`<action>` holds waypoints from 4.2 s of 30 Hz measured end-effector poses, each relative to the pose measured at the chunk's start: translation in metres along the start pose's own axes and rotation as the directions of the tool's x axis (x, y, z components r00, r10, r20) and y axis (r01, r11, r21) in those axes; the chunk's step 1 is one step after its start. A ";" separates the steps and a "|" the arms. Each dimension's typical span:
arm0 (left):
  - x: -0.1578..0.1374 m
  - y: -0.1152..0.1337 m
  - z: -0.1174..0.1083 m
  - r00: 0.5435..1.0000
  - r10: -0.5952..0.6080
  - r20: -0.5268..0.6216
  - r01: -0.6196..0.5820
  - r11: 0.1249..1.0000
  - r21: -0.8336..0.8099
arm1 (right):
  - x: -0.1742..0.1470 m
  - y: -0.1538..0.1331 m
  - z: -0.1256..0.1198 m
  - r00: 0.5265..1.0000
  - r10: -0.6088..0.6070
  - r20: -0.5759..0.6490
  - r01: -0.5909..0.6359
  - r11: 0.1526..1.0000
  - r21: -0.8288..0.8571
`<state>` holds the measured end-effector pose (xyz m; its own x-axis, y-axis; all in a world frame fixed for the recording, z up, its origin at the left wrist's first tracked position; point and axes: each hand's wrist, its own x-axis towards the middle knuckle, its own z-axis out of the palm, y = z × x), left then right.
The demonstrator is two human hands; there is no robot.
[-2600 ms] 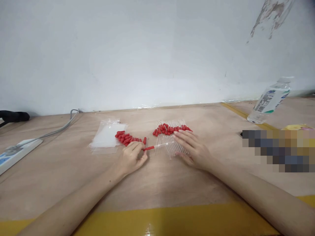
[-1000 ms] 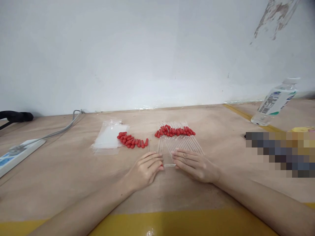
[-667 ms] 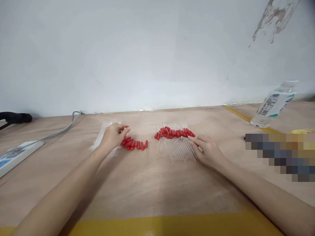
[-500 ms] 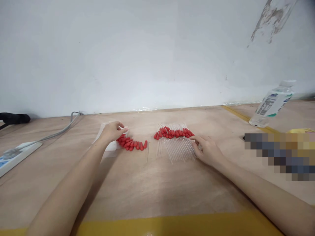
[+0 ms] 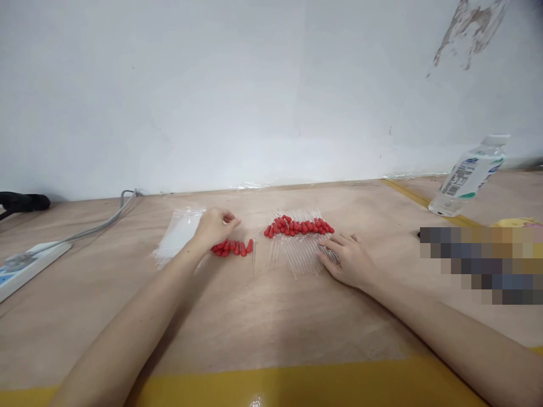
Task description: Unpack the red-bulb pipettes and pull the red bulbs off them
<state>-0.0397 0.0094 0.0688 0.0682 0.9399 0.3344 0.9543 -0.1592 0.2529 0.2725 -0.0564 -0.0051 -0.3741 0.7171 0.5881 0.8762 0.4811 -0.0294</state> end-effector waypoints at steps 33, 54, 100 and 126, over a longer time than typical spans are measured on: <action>-0.071 0.017 0.005 0.908 0.374 -0.187 -0.386 0.922 -0.030 | 0.006 0.005 -0.002 0.962 -0.005 -0.273 0.077 0.964 0.253; -0.099 0.056 0.045 0.708 0.667 -0.233 -0.704 0.696 -0.145 | 0.006 -0.045 0.012 0.883 -0.423 -0.203 0.466 0.845 0.261; -0.115 0.045 0.039 0.586 0.777 -0.230 -0.810 0.569 -0.144 | -0.007 -0.029 -0.015 0.653 -0.701 -0.286 0.749 0.653 0.108; -0.037 0.012 0.016 0.956 0.292 -0.027 -0.288 0.952 0.108 | 0.007 -0.010 0.014 0.957 -0.133 -0.257 0.094 0.982 -0.162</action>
<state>-0.0261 -0.0223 0.0445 0.3361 0.8438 0.4183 0.9199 -0.3894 0.0465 0.2568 -0.0493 -0.0116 -0.3969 0.4930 0.7742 0.8749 0.4583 0.1567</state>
